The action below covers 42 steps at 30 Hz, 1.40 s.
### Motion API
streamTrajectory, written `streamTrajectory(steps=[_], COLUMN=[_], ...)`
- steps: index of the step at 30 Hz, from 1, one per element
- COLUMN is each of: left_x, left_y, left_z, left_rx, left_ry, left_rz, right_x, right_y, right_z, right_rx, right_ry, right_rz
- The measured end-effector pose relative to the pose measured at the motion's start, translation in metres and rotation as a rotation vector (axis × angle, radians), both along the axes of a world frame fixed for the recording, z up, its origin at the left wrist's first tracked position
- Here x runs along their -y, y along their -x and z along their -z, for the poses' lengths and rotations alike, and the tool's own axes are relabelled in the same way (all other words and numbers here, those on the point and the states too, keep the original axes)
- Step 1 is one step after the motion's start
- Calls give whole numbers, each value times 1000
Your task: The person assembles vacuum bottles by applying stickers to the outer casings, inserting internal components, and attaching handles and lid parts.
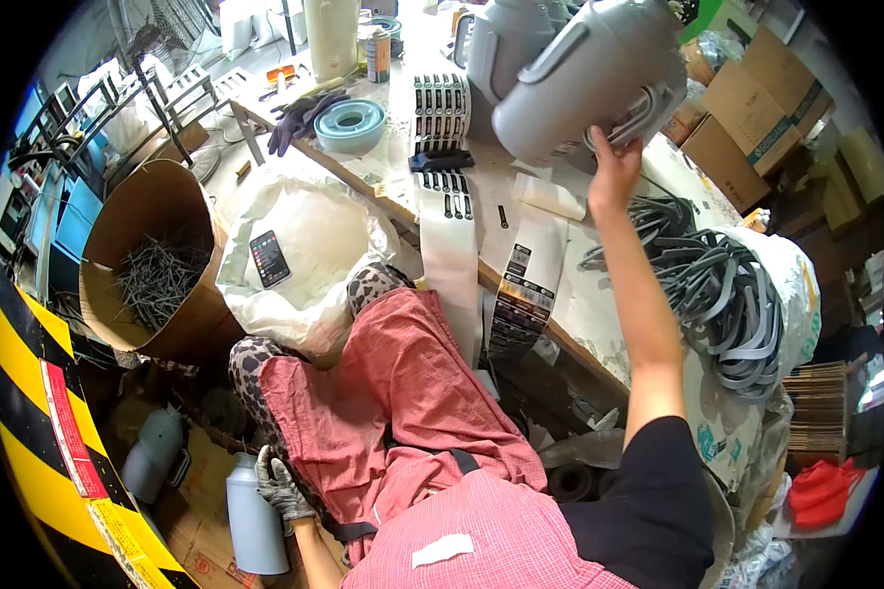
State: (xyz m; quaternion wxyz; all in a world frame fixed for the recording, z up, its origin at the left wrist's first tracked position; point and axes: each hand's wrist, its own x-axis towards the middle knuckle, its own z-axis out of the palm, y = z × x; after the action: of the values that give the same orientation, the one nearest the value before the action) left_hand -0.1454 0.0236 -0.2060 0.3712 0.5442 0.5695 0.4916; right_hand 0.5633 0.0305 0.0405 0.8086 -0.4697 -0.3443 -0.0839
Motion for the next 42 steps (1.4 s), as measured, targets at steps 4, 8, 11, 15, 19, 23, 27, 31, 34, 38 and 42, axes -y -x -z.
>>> streamTrajectory(steps=[4, 8, 11, 15, 19, 23, 27, 31, 34, 38, 42], left_x=[4, 38, 29, 11, -108, -136, -135, -105, -58, 9, 52], left_y=[0, 10, 36, 95, 98, 110, 116, 94, 153, 194, 166], left_z=[5, -14, 9, 60, 46, 76, 101, 91, 106, 69, -42], left_rx=[48, -87, -196, 552, -428, -1135, -1488, -1701, -1689, -1760, -1301], left_ry=[-1, 43, 25, 228, 151, 603, 912, 831, 728, 389, 67], left_rz=[6, -31, 37, -68, -92, 83, 328, 285, 169, -57, -297], right_x=[-41, -57, -25, 3, 26, 22, 9, 18, 7, -13, -35], right_y=[-47, -63, -68, -5, 163, 267, 314, 325, 345, 399, 482], right_z=[38, 58, 54, 44, 70, 99, 103, 102, 107, 96, 107], right_rx=[204, -106, -335, 318, 1126, 1228, 1145, 1136, 1039, 1008, 1002], right_ry=[349, 558, 236, 301, 623, 644, 665, 697, 699, 581, 428], right_rz=[814, 775, 246, 570, 336, -87, -373, -387, -545, -754, -1147])
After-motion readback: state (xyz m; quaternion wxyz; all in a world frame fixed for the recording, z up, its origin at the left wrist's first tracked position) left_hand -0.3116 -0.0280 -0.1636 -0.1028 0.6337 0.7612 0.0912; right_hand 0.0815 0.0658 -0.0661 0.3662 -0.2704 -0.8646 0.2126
